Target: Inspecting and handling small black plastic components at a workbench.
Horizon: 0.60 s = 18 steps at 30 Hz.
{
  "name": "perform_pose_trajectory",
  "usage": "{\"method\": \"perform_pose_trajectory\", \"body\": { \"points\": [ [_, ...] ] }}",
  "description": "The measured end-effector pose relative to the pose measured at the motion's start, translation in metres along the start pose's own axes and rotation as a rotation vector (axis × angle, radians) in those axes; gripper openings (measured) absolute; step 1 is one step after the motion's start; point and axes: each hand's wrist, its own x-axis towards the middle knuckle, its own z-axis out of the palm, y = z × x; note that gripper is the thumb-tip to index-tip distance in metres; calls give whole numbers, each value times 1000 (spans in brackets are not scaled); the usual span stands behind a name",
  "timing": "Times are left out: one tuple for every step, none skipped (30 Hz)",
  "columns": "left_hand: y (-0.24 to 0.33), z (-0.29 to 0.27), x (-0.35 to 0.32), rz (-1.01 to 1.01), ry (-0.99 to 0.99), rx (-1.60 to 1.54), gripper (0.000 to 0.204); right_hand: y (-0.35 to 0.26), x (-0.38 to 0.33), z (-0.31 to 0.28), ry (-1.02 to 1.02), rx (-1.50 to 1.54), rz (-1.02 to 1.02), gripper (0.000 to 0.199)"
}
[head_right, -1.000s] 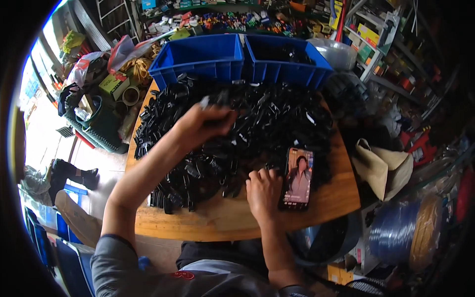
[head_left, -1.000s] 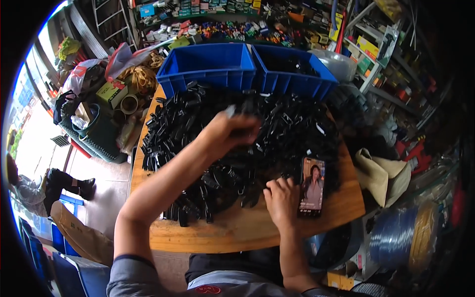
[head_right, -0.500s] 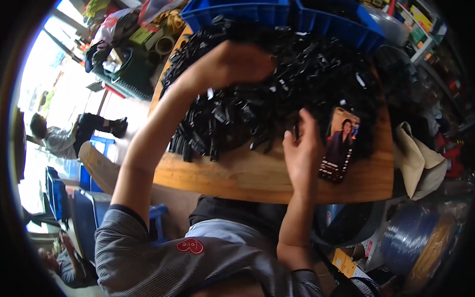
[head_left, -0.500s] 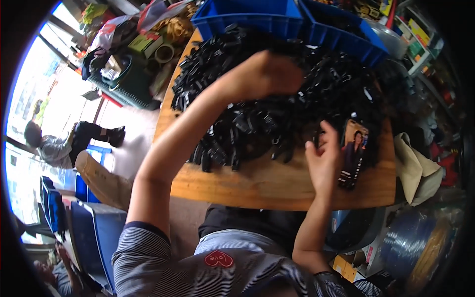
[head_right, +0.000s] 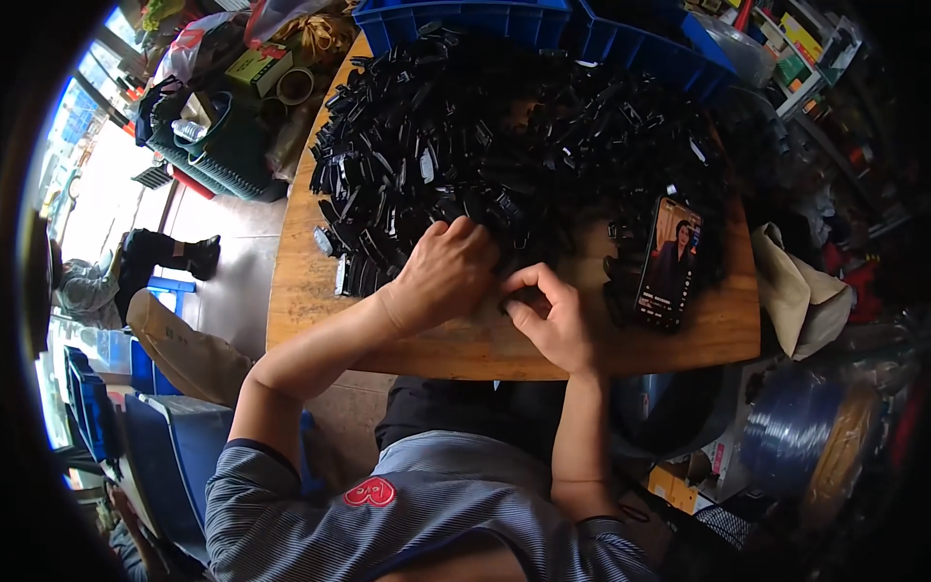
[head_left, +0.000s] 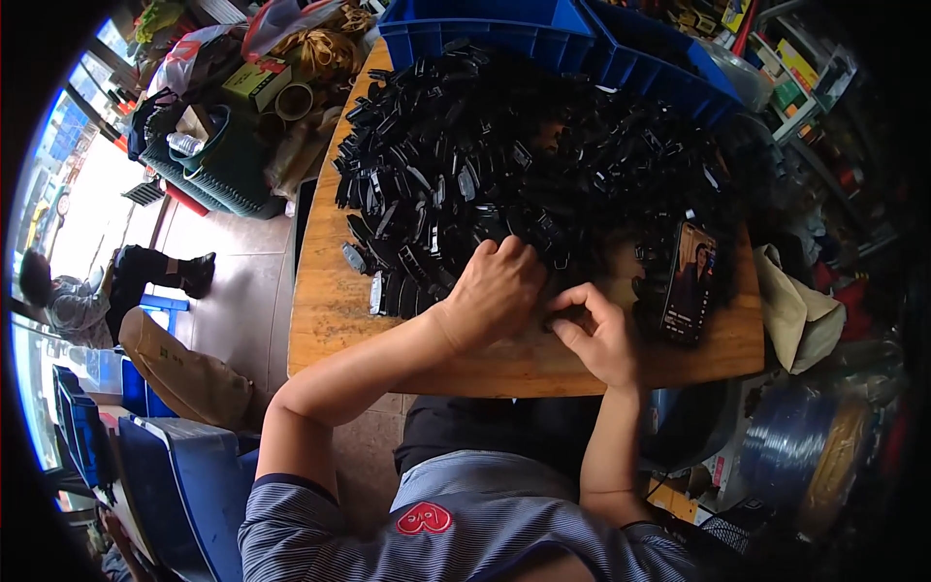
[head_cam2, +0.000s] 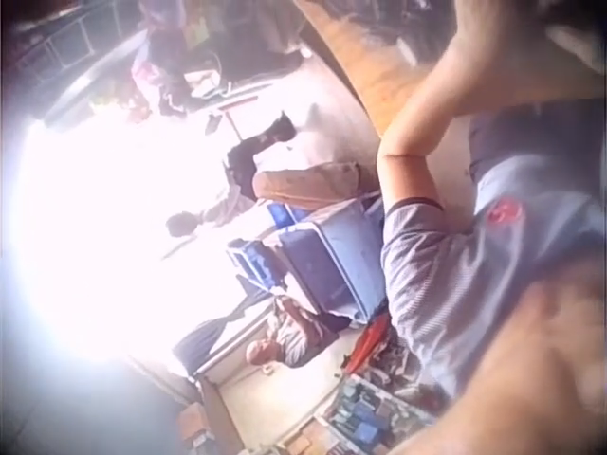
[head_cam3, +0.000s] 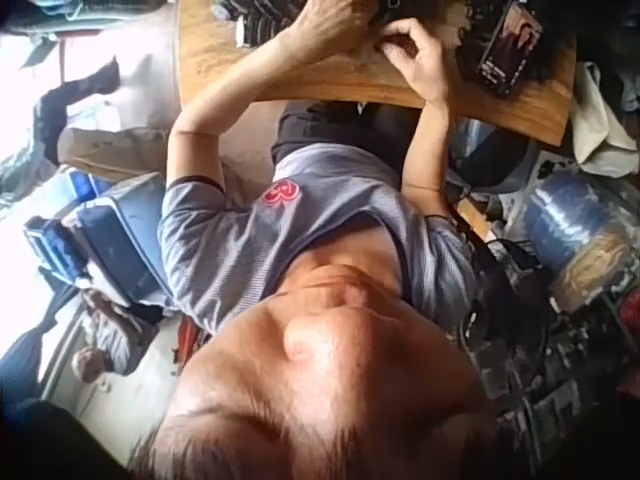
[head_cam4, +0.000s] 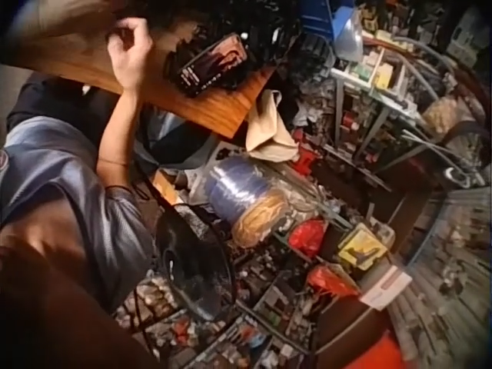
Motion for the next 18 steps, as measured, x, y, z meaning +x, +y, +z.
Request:
{"method": "perform_pose_trajectory", "body": {
  "points": [
    [-3,6,-2,-2,39,-31,15,-1,3,2,3,-4,1,21],
    [-4,2,-3,1,48,-73,13,-2,2,3,131,-212,-84,18],
    [-5,-4,-4,2,56,-113,15,-4,2,3,254,-419,-169,15],
    [-7,-7,-2,-20,88,-189,14,-11,-1,-1,246,-474,-143,16],
    [-11,-13,0,-20,90,-185,14,-12,2,-1,246,-473,-146,16],
    [-14,-21,3,-22,157,-303,16,-13,3,0,285,-439,-198,18],
    [-17,-28,3,-24,224,-420,20,-13,4,1,322,-404,-251,20],
    [-21,-32,3,-32,195,-498,23,-15,4,-1,341,-242,-231,21],
    [-24,-36,2,-30,197,-493,23,-18,2,1,334,86,-173,19],
    [-24,-41,-1,-71,133,-705,24,-21,4,6,347,312,-196,21],
    [-22,-46,-4,-111,62,-920,24,-24,5,12,361,538,-213,22],
    [-21,-50,-7,-152,-4,-935,27,-27,6,14,291,530,-210,23],
    [-19,-49,-7,-147,-7,-938,27,-30,7,16,221,521,-207,25],
    [-18,-49,-8,-106,93,-963,32,-32,9,21,211,542,-193,25],
    [-18,-49,-9,-66,192,-987,37,-32,10,21,213,542,-192,25],
    [-18,-47,-10,-96,212,-1046,42,-31,12,20,152,628,-188,26],
    [-20,-45,-9,-98,213,-1047,42,-30,14,19,87,713,-181,28],
    [-23,-43,-7,-25,207,-1009,39,-28,15,20,50,760,-170,30]
  ]
}}
